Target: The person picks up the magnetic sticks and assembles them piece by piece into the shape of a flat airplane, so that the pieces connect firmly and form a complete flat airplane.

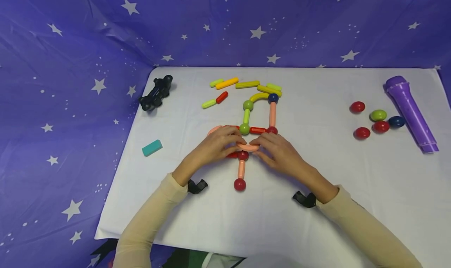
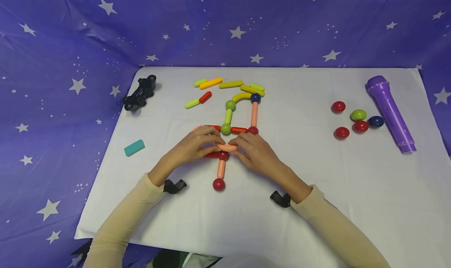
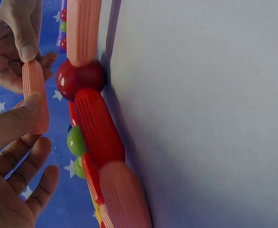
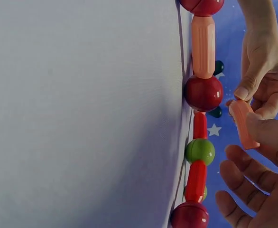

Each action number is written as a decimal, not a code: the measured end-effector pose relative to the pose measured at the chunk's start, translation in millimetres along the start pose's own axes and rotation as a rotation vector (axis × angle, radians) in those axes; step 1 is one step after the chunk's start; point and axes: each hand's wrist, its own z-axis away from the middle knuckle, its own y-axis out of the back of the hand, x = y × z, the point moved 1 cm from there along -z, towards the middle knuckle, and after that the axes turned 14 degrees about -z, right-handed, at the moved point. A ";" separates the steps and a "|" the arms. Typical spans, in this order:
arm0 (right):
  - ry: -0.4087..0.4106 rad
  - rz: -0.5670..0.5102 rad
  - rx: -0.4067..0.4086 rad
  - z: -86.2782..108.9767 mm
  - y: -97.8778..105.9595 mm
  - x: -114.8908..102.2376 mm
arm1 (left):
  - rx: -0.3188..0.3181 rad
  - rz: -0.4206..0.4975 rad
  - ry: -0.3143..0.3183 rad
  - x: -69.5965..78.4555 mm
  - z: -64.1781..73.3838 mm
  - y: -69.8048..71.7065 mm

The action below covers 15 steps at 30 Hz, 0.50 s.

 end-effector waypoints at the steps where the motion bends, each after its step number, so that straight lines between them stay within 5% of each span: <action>1: -0.013 0.000 -0.001 -0.1 0.4 1.1 | -0.006 0.006 0.022 -4.5 0.3 1.1; 11: -0.116 -0.019 0.070 6.4 14.5 22.6 | 0.110 0.083 0.473 -106.8 19.1 4.2; 15: -0.135 -0.035 0.134 9.7 24.7 31.6 | 0.125 0.116 0.567 -130.9 28.5 0.3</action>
